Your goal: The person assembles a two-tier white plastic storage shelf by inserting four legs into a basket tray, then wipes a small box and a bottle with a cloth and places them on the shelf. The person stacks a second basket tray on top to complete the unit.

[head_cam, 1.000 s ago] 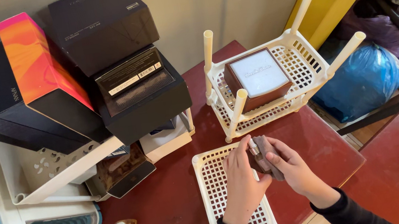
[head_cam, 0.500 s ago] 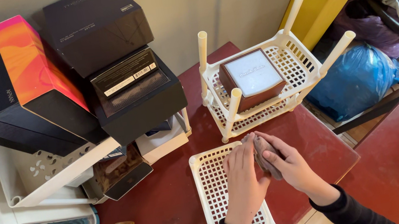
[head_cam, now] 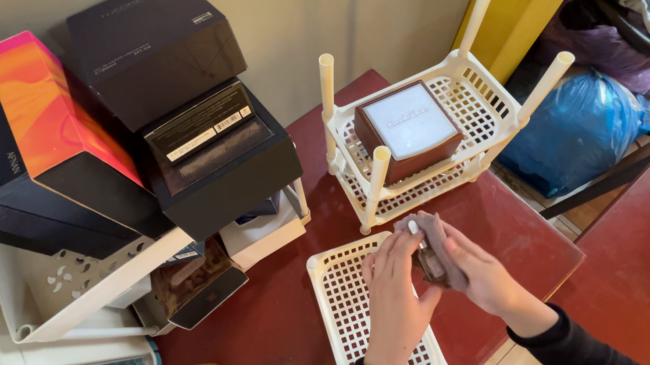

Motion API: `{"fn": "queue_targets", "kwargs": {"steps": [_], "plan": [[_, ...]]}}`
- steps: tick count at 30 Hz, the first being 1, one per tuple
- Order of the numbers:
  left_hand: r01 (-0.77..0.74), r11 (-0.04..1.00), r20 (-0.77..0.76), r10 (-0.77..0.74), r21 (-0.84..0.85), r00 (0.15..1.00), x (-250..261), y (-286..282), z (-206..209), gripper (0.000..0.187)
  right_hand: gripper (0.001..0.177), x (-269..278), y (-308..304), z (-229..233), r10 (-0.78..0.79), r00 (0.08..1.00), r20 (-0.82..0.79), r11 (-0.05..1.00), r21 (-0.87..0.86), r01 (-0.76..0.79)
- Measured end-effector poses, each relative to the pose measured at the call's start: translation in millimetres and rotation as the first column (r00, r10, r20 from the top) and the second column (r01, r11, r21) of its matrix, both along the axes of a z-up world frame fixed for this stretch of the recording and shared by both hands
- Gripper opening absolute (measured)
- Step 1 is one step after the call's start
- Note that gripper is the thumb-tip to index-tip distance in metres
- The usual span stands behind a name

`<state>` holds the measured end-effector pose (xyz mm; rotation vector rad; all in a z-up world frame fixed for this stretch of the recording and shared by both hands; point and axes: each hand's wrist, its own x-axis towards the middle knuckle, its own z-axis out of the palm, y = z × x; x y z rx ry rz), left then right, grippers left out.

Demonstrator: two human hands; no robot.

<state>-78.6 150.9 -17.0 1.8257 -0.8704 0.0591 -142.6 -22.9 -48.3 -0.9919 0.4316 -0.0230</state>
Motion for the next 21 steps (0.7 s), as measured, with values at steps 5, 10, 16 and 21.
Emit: {"fn": "queue_targets", "kwargs": {"steps": [5,10,16,21], "plan": [[0.039,0.999,-0.114,-0.037,0.020,0.993,1,-2,-5,0.076,0.046,-1,-6,-13,0.059,0.985,0.163,0.986,-0.162,-0.033],[0.058,0.996,-0.102,-0.065,-0.063,0.993,-1,-6,-6,0.070,0.047,9,-8,-6,-0.133,0.985,-0.113,0.991,-0.020,0.131],[0.040,0.999,0.044,-0.040,-0.004,0.998,3,-6,-3,0.071,0.048,5,-4,2,-0.071,0.997,-0.028,0.996,0.048,0.072],[0.080,0.996,-0.090,-0.084,-0.046,0.992,-4,-9,1,0.075,0.043,9,-9,-11,-0.029,0.998,0.051,0.994,-0.100,0.034]]}}
